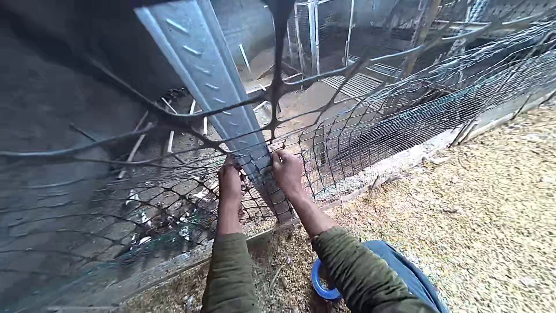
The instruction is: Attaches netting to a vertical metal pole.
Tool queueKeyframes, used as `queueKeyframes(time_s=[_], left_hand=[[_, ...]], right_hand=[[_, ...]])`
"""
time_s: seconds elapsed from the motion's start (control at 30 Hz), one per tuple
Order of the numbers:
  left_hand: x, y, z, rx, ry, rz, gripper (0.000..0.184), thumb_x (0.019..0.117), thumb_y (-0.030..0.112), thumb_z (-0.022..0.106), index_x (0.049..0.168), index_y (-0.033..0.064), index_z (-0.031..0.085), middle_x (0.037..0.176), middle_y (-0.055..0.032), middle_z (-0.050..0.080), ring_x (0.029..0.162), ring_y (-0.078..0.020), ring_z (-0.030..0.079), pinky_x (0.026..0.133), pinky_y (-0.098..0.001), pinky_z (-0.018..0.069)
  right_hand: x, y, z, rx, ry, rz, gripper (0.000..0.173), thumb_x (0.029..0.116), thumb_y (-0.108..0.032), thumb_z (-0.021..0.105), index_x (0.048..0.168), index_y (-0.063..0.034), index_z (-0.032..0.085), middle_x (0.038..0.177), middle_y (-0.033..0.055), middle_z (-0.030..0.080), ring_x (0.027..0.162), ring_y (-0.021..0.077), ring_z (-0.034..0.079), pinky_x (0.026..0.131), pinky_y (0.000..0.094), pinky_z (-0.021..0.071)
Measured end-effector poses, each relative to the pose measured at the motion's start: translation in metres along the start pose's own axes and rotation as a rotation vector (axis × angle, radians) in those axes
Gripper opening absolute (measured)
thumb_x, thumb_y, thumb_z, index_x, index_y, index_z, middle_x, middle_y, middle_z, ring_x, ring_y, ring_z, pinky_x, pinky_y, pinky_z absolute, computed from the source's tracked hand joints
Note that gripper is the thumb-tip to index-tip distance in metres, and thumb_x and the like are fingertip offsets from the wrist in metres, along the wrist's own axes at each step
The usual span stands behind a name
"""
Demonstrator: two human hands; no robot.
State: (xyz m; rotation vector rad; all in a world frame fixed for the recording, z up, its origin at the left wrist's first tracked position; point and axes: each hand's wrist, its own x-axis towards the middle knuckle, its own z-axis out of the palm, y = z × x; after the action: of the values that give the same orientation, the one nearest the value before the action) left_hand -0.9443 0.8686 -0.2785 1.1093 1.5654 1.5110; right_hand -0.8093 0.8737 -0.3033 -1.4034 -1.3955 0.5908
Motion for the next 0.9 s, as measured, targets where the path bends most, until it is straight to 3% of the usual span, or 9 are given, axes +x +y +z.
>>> queueKeyframes(time_s=[0.1,0.23,0.27,0.43,0.6,0.67,0.77,0.83,0.9], left_hand=[[0.0,0.0,0.001,0.027,-0.007,0.007,0.051,0.114,0.036,0.024,0.124,0.001,0.06,0.102,-0.0121,0.064,0.089,-0.0187,0.062,0.077,-0.0395,0.0525],[0.004,-0.001,0.004,0.034,-0.035,0.051,0.048,0.1137,0.032,0.023,0.121,0.0026,0.06,0.095,-0.0082,0.063,0.081,-0.0147,0.06,0.07,-0.0349,0.0511],[0.004,0.001,0.004,0.025,-0.053,0.048,0.049,0.1139,0.032,0.021,0.126,0.0028,0.059,0.099,-0.0093,0.063,0.083,-0.0154,0.06,0.072,-0.0358,0.0509],[0.002,0.007,0.009,0.034,-0.07,0.043,0.048,0.114,0.028,0.02,0.133,0.0041,0.057,0.11,-0.0127,0.065,0.093,-0.0183,0.063,0.078,-0.0395,0.0524],[0.002,0.006,0.007,0.097,-0.095,0.062,0.05,0.1141,0.029,0.021,0.137,0.001,0.055,0.112,-0.0167,0.063,0.093,-0.0204,0.06,0.08,-0.0396,0.05],[0.004,0.003,0.005,0.112,-0.105,0.07,0.054,0.1142,0.032,0.019,0.136,-0.0012,0.055,0.115,-0.0201,0.063,0.097,-0.0245,0.061,0.085,-0.0442,0.0511],[0.005,-0.004,0.006,0.113,-0.065,0.086,0.056,0.1137,0.034,0.018,0.134,-0.0027,0.056,0.112,-0.0211,0.064,0.096,-0.0264,0.061,0.085,-0.0459,0.051],[0.001,-0.004,0.006,0.104,-0.036,0.068,0.059,0.1136,0.035,0.016,0.139,-0.0022,0.055,0.117,-0.0223,0.065,0.099,-0.0273,0.062,0.088,-0.0468,0.0503],[-0.004,-0.004,0.008,0.11,0.018,0.04,0.064,0.1135,0.041,0.017,0.127,-0.0036,0.061,0.111,-0.0217,0.065,0.097,-0.0276,0.062,0.087,-0.0473,0.0498]], right_hand=[[0.007,-0.003,-0.003,0.102,-0.082,0.074,0.029,0.1059,-0.015,0.051,0.105,0.0007,0.075,0.097,0.0189,0.073,0.095,0.0342,0.07,0.089,0.0556,0.0532],[0.017,-0.005,-0.012,0.151,-0.219,0.081,0.034,0.1083,-0.012,0.044,0.131,-0.0033,0.069,0.118,0.0202,0.072,0.113,0.034,0.067,0.101,0.0542,0.0497],[0.02,-0.004,-0.014,0.157,-0.253,0.075,0.035,0.1089,-0.012,0.043,0.133,-0.0029,0.067,0.122,0.0204,0.07,0.116,0.0338,0.066,0.102,0.0543,0.0488],[0.029,0.0,-0.02,0.215,-0.362,0.02,0.034,0.1085,-0.007,0.039,0.117,0.0043,0.07,0.144,0.0162,0.06,0.132,0.0264,0.058,0.11,0.048,0.0443],[0.03,0.001,-0.02,0.244,-0.371,0.04,0.034,0.1078,-0.006,0.039,0.116,0.0068,0.069,0.142,0.0192,0.06,0.131,0.025,0.058,0.11,0.0443,0.0451],[0.028,0.001,-0.019,0.258,-0.352,0.036,0.033,0.1079,-0.006,0.04,0.118,0.0065,0.068,0.136,0.0203,0.063,0.124,0.0256,0.061,0.105,0.0449,0.048],[0.027,0.003,-0.016,0.247,-0.346,0.014,0.033,0.1073,-0.006,0.04,0.115,0.0061,0.069,0.139,0.0198,0.062,0.127,0.0269,0.06,0.107,0.0469,0.0472],[0.026,0.005,-0.015,0.242,-0.335,0.012,0.033,0.1078,-0.007,0.04,0.116,0.0061,0.069,0.131,0.021,0.065,0.122,0.0276,0.062,0.104,0.048,0.0489],[0.025,0.006,-0.015,0.227,-0.328,0.007,0.033,0.1083,-0.009,0.041,0.11,0.007,0.07,0.13,0.0212,0.066,0.12,0.0274,0.063,0.103,0.0472,0.0492]])
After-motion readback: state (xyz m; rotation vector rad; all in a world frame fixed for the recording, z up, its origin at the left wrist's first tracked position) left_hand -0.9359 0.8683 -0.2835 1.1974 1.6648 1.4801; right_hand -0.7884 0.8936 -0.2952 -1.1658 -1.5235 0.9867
